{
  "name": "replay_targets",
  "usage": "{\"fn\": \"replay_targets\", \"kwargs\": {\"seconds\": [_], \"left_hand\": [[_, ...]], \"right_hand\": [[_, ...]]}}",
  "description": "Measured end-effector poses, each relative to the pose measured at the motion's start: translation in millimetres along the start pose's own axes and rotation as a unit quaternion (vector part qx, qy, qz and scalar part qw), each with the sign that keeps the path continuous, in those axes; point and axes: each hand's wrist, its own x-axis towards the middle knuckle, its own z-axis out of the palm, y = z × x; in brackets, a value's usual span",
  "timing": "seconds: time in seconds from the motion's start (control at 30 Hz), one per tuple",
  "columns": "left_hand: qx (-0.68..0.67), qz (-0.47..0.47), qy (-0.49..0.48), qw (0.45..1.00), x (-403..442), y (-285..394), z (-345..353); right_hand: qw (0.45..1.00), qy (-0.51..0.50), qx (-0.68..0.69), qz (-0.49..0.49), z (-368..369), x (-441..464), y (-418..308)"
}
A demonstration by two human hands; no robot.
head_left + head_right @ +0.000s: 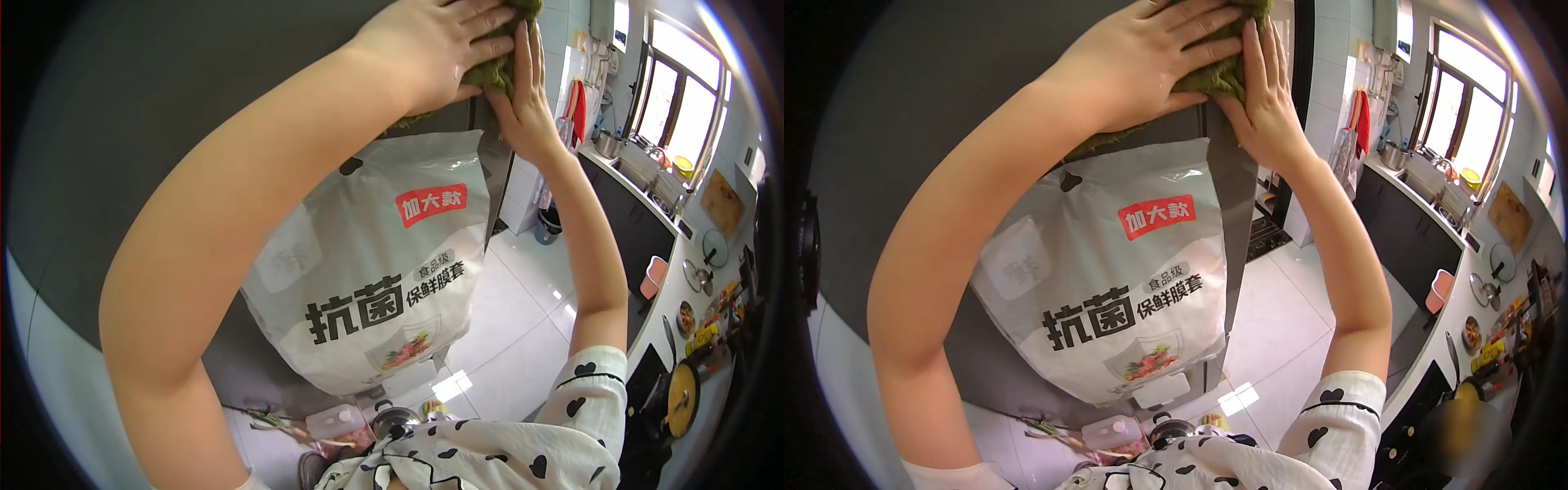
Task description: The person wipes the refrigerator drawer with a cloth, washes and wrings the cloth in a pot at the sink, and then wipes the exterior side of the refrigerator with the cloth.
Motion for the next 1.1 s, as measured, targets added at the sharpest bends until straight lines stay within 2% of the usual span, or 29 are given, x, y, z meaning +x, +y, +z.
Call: {"fn": "replay_targets", "kwargs": {"seconds": [0.13, 0.37, 0.4, 0.6, 0.73, 0.83, 0.9, 0.93, 1.03, 1.1], "left_hand": [[-0.043, 0.015, 0.033, 0.998, 8, 19, 27], [-0.134, 0.101, -0.08, 0.983, 22, 36, 27], [-0.161, 0.102, -0.064, 0.98, 23, 35, 27], [-0.227, 0.098, -0.04, 0.968, 18, 23, 21], [-0.169, 0.064, 0.026, 0.983, 17, 15, 30], [-0.117, 0.015, 0.055, 0.992, 27, -1, 24], [-0.048, 0.015, -0.029, 0.998, 35, -19, 6], [-0.053, -0.002, 0.063, 0.997, 38, -25, 8], [-0.052, -0.037, 0.046, 0.997, 45, -42, 7], [-0.048, -0.056, 0.074, 0.994, 46, -40, 15]], "right_hand": [[0.997, -0.009, 0.04, 0.06, 4, -36, -7], [0.985, -0.017, 0.069, 0.155, 14, -88, -21], [0.984, -0.011, 0.072, 0.164, 13, -87, -25], [0.983, -0.001, 0.099, 0.157, 1, -73, -42], [0.967, 0.006, 0.19, 0.168, -7, -49, -38], [0.974, 0.03, 0.16, 0.156, -6, -12, -23], [0.987, 0.04, 0.104, 0.117, -4, 15, -7], [0.991, 0.039, 0.07, 0.103, -9, 32, -5], [0.997, 0.046, 0.015, 0.066, -15, 64, 9], [0.998, 0.034, 0.007, 0.059, -20, 69, 11]]}}
